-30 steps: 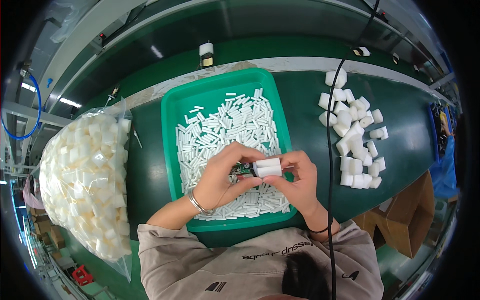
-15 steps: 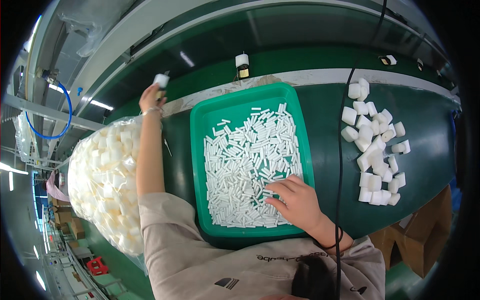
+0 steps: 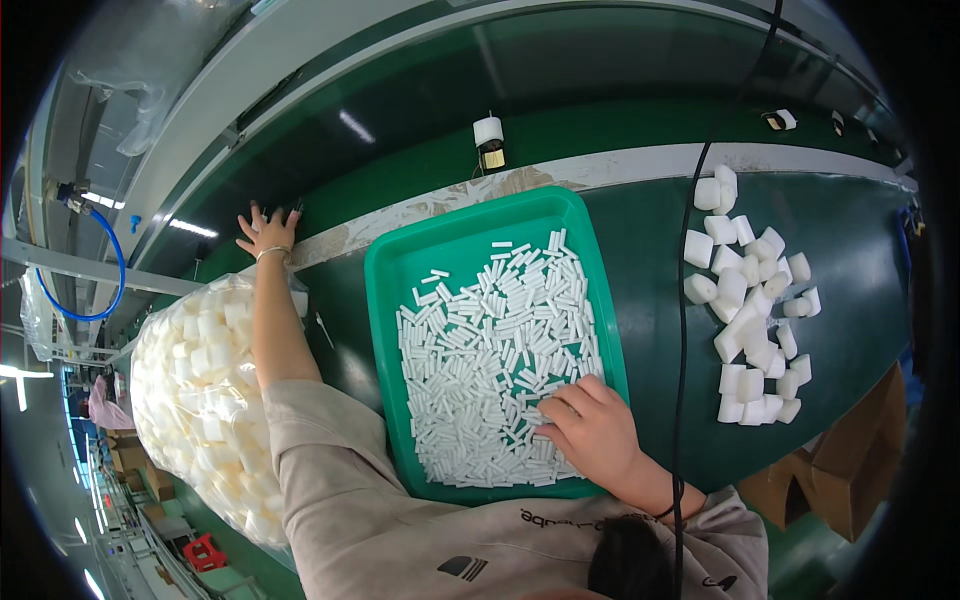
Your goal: The person places a small white component onto a circuit board and wraps a white foam piece around the assembly by hand.
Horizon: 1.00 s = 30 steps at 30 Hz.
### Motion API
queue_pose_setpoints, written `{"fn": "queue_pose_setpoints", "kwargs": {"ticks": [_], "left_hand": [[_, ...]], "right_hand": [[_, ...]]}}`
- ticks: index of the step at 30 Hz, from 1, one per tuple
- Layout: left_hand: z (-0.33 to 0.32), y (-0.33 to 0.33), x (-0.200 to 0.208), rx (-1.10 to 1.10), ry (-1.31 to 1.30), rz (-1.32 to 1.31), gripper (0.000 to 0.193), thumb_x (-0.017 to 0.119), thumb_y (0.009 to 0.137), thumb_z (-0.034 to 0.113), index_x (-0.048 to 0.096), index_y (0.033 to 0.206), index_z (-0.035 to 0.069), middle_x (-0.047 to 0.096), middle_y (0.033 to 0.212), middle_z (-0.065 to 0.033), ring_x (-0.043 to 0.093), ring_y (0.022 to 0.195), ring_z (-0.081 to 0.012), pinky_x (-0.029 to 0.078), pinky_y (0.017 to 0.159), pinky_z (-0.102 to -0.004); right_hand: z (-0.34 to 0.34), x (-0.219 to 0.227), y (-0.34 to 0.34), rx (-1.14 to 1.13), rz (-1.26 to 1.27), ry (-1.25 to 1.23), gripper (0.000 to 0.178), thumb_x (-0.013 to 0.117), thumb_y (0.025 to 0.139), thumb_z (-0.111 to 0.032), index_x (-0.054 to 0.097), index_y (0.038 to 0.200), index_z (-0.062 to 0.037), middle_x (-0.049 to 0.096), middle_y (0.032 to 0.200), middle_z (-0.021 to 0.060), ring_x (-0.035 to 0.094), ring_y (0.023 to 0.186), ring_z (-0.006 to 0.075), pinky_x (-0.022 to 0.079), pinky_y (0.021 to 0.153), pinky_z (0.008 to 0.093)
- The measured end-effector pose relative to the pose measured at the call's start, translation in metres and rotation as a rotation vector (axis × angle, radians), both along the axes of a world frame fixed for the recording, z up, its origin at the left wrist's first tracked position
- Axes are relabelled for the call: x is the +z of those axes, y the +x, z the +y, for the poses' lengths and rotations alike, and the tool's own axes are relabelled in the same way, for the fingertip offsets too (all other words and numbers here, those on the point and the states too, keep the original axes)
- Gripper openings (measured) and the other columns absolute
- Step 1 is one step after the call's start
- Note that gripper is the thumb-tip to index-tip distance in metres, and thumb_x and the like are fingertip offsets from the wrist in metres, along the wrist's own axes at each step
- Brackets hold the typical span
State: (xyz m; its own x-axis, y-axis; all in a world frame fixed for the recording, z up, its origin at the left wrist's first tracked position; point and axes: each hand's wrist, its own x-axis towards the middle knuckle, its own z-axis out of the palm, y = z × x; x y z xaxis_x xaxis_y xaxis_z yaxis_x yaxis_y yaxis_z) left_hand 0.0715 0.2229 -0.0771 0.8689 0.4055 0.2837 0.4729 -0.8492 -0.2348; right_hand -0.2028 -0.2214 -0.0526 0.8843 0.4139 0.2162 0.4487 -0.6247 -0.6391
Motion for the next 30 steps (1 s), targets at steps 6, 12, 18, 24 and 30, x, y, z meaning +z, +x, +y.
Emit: {"fn": "queue_pose_setpoints", "kwargs": {"ticks": [6, 12, 18, 24, 30], "left_hand": [[-0.012, -0.005, 0.028, -0.219, 0.056, 0.012, 0.03, 0.059, 0.073, 0.041, 0.058, 0.087, 0.015, 0.057, 0.096, -0.0066, 0.047, 0.1, -0.0259, 0.038, 0.076, -0.0474], [-0.1, -0.033, 0.054, -0.545, -0.584, -0.387, 0.022, 0.054, 0.082, 0.028, 0.048, 0.079, 0.007, 0.061, 0.067, -0.0114, 0.055, 0.052, -0.0202, 0.041, 0.047, -0.0325], [-0.228, -0.144, 0.075, -0.449, -2.214, 0.089, 0.037, 0.038, 0.09, 0.034, 0.042, 0.117, 0.009, 0.058, 0.083, -0.0044, 0.042, 0.051, -0.0035, 0.027, 0.039, -0.0156], [-0.269, -0.208, 0.07, -0.507, -2.389, 0.267, 0.054, 0.058, 0.081, 0.026, 0.032, 0.124, 0.006, 0.055, 0.093, -0.0078, 0.052, 0.064, -0.0093, 0.039, 0.044, -0.0196], [-0.273, -0.223, 0.069, -0.535, -2.434, 0.233, 0.036, 0.055, 0.081, 0.015, 0.042, 0.112, 0.004, 0.055, 0.096, -0.0138, 0.057, 0.065, -0.012, 0.05, 0.049, -0.0238]], "right_hand": [[0.004, -0.002, -0.002, 0.012, -0.078, 0.035, 0.018, 0.066, 0.059, -0.015, 0.054, 0.071, -0.0089, 0.047, 0.07, 0.0017, 0.047, 0.071, 0.0184, 0.041, 0.06, 0.0285], [0.004, 0.002, 0.0, -0.003, -0.058, 0.234, 0.014, 0.064, 0.068, -0.018, 0.059, 0.075, -0.0077, 0.052, 0.069, 0.0017, 0.051, 0.066, 0.0175, 0.042, 0.057, 0.0281], [0.0, 0.006, 0.0, -0.043, 0.058, 0.522, 0.014, 0.063, 0.074, -0.013, 0.063, 0.084, -0.0042, 0.063, 0.078, 0.0071, 0.06, 0.065, 0.0206, 0.047, 0.057, 0.0263], [-0.007, 0.012, -0.002, -0.223, 0.262, 0.674, 0.015, 0.066, 0.069, -0.004, 0.063, 0.084, -0.0006, 0.063, 0.069, 0.0094, 0.061, 0.06, 0.0139, 0.046, 0.054, 0.0217], [-0.012, 0.014, 0.002, -0.266, 0.272, 0.714, 0.017, 0.062, 0.069, 0.006, 0.064, 0.086, 0.0019, 0.061, 0.074, 0.0091, 0.059, 0.062, 0.0126, 0.045, 0.055, 0.02]]}}
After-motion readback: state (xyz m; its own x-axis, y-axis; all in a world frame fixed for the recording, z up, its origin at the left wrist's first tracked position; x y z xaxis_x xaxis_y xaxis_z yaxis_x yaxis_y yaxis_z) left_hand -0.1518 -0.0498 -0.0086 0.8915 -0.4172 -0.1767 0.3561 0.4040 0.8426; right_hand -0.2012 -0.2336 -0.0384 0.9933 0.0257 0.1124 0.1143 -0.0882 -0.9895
